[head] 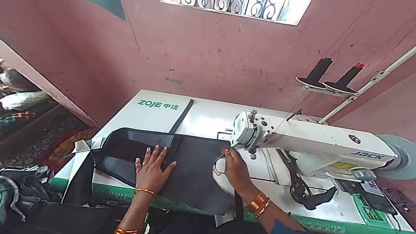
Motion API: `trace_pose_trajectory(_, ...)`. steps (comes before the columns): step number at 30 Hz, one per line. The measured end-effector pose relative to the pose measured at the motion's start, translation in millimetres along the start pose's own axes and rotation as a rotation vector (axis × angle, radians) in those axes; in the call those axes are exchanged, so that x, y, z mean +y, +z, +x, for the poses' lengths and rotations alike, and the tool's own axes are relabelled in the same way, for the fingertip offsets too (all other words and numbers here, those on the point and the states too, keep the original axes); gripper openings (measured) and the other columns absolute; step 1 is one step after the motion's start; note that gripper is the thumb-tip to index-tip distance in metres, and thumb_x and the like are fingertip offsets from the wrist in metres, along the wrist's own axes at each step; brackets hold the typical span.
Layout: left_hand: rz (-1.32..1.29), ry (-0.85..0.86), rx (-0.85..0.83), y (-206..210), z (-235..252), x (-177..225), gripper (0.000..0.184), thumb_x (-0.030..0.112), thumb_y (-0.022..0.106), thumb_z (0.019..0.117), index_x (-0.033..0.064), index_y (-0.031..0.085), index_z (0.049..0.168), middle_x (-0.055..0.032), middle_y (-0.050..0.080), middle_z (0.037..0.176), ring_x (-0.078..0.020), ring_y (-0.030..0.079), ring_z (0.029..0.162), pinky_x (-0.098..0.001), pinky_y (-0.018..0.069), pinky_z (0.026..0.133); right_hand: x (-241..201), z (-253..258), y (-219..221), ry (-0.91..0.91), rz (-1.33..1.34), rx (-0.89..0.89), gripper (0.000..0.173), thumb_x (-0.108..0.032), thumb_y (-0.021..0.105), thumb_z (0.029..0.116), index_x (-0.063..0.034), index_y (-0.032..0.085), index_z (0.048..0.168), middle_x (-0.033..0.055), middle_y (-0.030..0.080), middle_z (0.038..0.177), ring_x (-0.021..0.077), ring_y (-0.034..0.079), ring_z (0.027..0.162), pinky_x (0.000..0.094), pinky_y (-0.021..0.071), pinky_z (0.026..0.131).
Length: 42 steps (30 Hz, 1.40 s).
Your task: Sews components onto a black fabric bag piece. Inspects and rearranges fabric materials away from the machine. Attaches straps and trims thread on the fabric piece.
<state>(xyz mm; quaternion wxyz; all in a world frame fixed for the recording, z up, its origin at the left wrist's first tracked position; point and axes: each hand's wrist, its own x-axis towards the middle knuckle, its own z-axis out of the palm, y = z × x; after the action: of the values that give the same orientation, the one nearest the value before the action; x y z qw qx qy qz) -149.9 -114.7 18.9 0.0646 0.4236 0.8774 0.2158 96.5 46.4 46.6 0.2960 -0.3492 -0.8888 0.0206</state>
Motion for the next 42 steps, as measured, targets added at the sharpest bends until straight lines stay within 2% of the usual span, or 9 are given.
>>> trace_pose_trajectory(3,-0.005,0.005,0.017,2.6,-1.8,-2.3,0.073,0.063,0.057,0.0922,0.0236,0.052,0.153,-0.0082,0.034,0.167,-0.0364,0.019,0.158,-0.0689,0.0022,0.122,-14.0,9.9,3.9,0.116,0.08,-0.363,0.029,0.0,0.048,0.0994,0.0067,0.07,0.116,0.0249,0.066,0.121,0.0364,0.067,0.112,0.0448,0.0555,0.094)
trace_pose_trajectory(10,-0.015,0.029,0.054,5.6,-0.5,-5.2,0.074,0.066,0.055,0.0911,0.023,0.054,0.151,-0.0092,0.036,0.166,-0.0372,0.022,0.157,-0.0704,0.0037,0.121,22.2,-74.2,-45.1,-0.469,0.436,-0.446,0.025,0.006,0.06,0.0899,-0.0062,0.075,0.105,0.0113,0.07,0.096,0.0252,0.07,0.091,0.0372,0.0602,0.079)
trace_pose_trajectory(16,-0.006,-0.115,-0.23,-25.9,15.5,33.6,0.076,0.049,0.072,0.0928,0.0142,0.045,0.155,-0.0238,0.026,0.166,-0.0476,0.016,0.155,-0.0728,0.0106,0.119,79.5,-72.0,-131.5,-0.106,-0.089,-0.091,0.023,0.003,0.057,0.0865,-0.0023,0.077,0.099,0.0158,0.071,0.095,0.0313,0.072,0.087,0.0445,0.0616,0.072)
trace_pose_trajectory(19,-0.044,0.077,-0.285,-31.2,47.4,92.8,0.066,0.044,0.07,0.0953,0.0046,0.055,0.147,-0.0307,0.039,0.157,-0.05,0.033,0.147,-0.0664,0.0269,0.118,83.1,-35.0,-113.7,0.172,-0.032,-0.29,0.024,-0.004,0.071,0.0898,0.0018,0.077,0.112,0.0296,0.066,0.121,0.0518,0.058,0.119,0.0678,0.045,0.1)
trace_pose_trajectory(26,-0.007,0.674,-0.76,21.7,142.9,173.1,0.051,0.035,0.075,0.0947,-0.0071,0.066,0.122,-0.0274,0.063,0.124,-0.042,0.058,0.122,-0.0559,0.043,0.108,43.2,25.6,-36.0,0.54,0.208,-0.592,0.044,-0.028,0.065,0.0996,0.0042,0.063,0.13,0.0249,0.065,0.126,0.036,0.062,0.121,0.0475,0.0445,0.109)
trace_pose_trajectory(31,-0.485,0.639,-1.032,18.9,105.8,183.6,0.087,0.0,0.079,0.0834,-0.0005,0.031,0.156,-0.0254,0.052,0.145,-0.0299,0.054,0.134,-0.045,0.0409,0.115,47.8,26.2,-32.2,0.653,0.288,-0.314,0.038,-0.014,0.066,0.0951,0.0104,0.065,0.124,0.0306,0.064,0.127,0.0409,0.059,0.124,0.0506,0.0427,0.11)
trace_pose_trajectory(35,-0.933,0.095,-0.971,18.8,71.5,190.8,0.061,-0.008,0.073,0.0859,0.0056,0.049,0.141,-0.0122,0.063,0.125,-0.0151,0.068,0.104,-0.0331,0.0574,0.091,25.8,15.1,-46.5,0.705,0.294,-0.593,0.02,-0.003,0.062,0.0919,0.0045,0.068,0.109,0.0238,0.068,0.106,0.0367,0.066,0.105,0.0519,0.0511,0.092)
trace_pose_trajectory(37,-0.766,0.269,-0.954,18.0,75.7,183.8,0.059,-0.001,0.076,0.0862,0.003,0.05,0.139,-0.0136,0.063,0.128,-0.0162,0.066,0.111,-0.033,0.0549,0.098,19.7,-10.9,-35.0,0.75,0.637,-0.426,0.015,0.007,0.059,0.083,0.0005,0.069,0.091,0.0113,0.067,0.086,0.02,0.064,0.083,0.0384,0.0515,0.076)
trace_pose_trajectory(42,-0.532,0.702,-0.575,44.1,56.6,150.6,0.037,0.024,0.076,0.0908,0.0025,0.07,0.121,-0.0146,0.074,0.114,-0.0256,0.071,0.106,-0.0466,0.054,0.097,-1.7,-47.9,-27.3,0.911,1.036,-0.018,0.021,-0.006,0.054,0.1015,-0.0027,0.071,0.089,-0.0022,0.063,0.075,0.0015,0.058,0.072,0.0201,0.0468,0.069)
